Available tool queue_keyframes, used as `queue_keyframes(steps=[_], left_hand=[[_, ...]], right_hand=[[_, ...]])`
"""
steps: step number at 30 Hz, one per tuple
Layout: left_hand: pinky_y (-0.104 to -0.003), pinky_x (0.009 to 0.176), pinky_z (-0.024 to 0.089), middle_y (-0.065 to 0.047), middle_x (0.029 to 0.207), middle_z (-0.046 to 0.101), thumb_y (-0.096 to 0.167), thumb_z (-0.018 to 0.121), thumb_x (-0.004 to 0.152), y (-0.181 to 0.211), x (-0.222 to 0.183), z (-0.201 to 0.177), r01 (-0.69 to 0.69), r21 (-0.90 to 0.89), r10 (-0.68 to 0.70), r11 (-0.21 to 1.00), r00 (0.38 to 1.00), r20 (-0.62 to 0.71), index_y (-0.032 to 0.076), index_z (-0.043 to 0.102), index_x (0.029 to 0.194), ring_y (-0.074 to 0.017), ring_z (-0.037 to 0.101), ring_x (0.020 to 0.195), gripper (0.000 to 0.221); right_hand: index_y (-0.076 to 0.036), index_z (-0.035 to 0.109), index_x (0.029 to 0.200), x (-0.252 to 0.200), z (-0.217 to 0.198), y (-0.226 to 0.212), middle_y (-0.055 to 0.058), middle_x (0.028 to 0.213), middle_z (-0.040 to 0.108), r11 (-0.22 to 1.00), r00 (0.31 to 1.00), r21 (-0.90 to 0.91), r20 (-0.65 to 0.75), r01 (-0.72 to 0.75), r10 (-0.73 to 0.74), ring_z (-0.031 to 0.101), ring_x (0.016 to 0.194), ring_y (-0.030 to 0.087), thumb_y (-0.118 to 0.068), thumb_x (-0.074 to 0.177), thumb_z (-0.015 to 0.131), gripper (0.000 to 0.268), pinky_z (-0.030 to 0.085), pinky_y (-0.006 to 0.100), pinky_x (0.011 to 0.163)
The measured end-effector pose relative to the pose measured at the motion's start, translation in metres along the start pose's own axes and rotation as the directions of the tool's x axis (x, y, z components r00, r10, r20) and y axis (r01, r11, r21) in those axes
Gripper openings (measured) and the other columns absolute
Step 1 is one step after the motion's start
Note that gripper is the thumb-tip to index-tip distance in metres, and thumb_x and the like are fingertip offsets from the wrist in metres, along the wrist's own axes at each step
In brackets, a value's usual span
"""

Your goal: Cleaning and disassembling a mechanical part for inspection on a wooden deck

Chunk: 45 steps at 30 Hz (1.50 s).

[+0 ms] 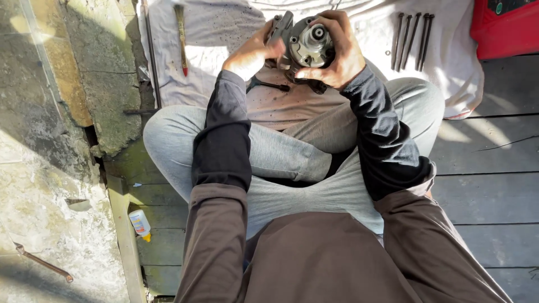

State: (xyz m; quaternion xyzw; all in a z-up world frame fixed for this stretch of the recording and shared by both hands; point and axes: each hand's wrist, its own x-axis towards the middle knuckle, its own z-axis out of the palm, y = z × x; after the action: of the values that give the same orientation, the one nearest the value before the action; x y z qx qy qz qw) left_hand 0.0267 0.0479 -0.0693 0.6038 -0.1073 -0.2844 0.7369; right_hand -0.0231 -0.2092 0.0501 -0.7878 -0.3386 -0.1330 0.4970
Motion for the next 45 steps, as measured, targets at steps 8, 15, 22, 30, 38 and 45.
queue_keyframes(steps=[8,15,22,30,38,45], left_hand=[[-0.064,0.118,0.035,-0.032,0.162,0.025,0.060,0.078,0.088,0.023,-0.002,0.029,-0.056,0.319,0.145,0.946,0.954,-0.261,0.007,0.023,0.157,-0.0507,0.034,0.149,0.103],[-0.042,0.117,0.049,-0.016,0.146,0.056,0.011,0.099,0.077,0.122,-0.040,0.085,-0.471,0.631,0.497,0.616,0.854,0.152,0.004,0.055,0.142,-0.0339,0.061,0.134,0.078],[-0.038,0.099,0.058,-0.016,0.132,0.064,0.008,0.096,0.073,0.105,-0.038,0.105,-0.395,0.746,0.553,0.536,0.832,0.044,-0.002,0.073,0.115,-0.0313,0.071,0.113,0.050],[-0.042,0.109,0.054,-0.013,0.144,0.055,0.012,0.087,0.083,0.104,-0.047,0.118,-0.359,0.738,0.457,0.571,0.886,0.078,0.003,0.069,0.118,-0.0315,0.063,0.127,0.040],[-0.046,0.117,0.046,-0.019,0.141,0.060,0.007,0.088,0.081,0.102,-0.056,0.106,-0.414,0.699,0.522,0.583,0.850,0.069,-0.003,0.071,0.120,-0.0390,0.050,0.139,0.044],[-0.056,0.113,0.047,-0.017,0.129,0.070,0.005,0.089,0.078,0.105,-0.055,0.115,-0.387,0.754,0.513,0.531,0.855,0.078,0.005,0.071,0.117,-0.0454,0.051,0.134,0.043]], right_hand=[[0.008,0.067,0.128,0.001,0.008,-0.011,0.027,0.134,0.057,0.986,0.998,-0.164,0.062,0.012,-0.002,0.062,0.116,0.042,-0.050,0.062,0.103,0.095,0.049,0.053,0.105],[0.009,0.050,0.142,-0.004,0.008,0.001,0.025,0.129,0.069,0.966,0.999,-0.256,0.041,0.032,-0.022,0.073,0.115,0.038,-0.067,0.064,0.098,0.119,0.032,0.058,0.115],[-0.004,0.034,0.155,-0.024,0.008,0.013,0.021,0.150,0.057,0.951,0.974,-0.283,0.151,-0.122,0.170,0.062,0.136,0.038,-0.079,0.057,0.091,0.136,0.012,0.074,0.117],[0.005,0.046,0.143,-0.037,0.001,0.019,0.030,0.149,0.047,0.969,0.985,-0.213,0.093,-0.126,0.148,0.049,0.140,0.045,-0.060,0.048,0.101,0.127,0.017,0.068,0.119],[0.000,0.055,0.141,-0.031,0.008,0.009,0.013,0.106,0.066,0.957,0.976,-0.237,0.092,-0.170,0.196,0.066,0.093,0.030,-0.028,0.054,0.102,0.103,0.055,0.042,0.091],[0.002,0.056,0.139,-0.033,0.004,0.012,0.016,0.106,0.071,0.969,0.984,-0.201,0.078,-0.142,0.161,0.068,0.090,0.030,-0.019,0.044,0.100,0.106,0.056,0.039,0.089]])
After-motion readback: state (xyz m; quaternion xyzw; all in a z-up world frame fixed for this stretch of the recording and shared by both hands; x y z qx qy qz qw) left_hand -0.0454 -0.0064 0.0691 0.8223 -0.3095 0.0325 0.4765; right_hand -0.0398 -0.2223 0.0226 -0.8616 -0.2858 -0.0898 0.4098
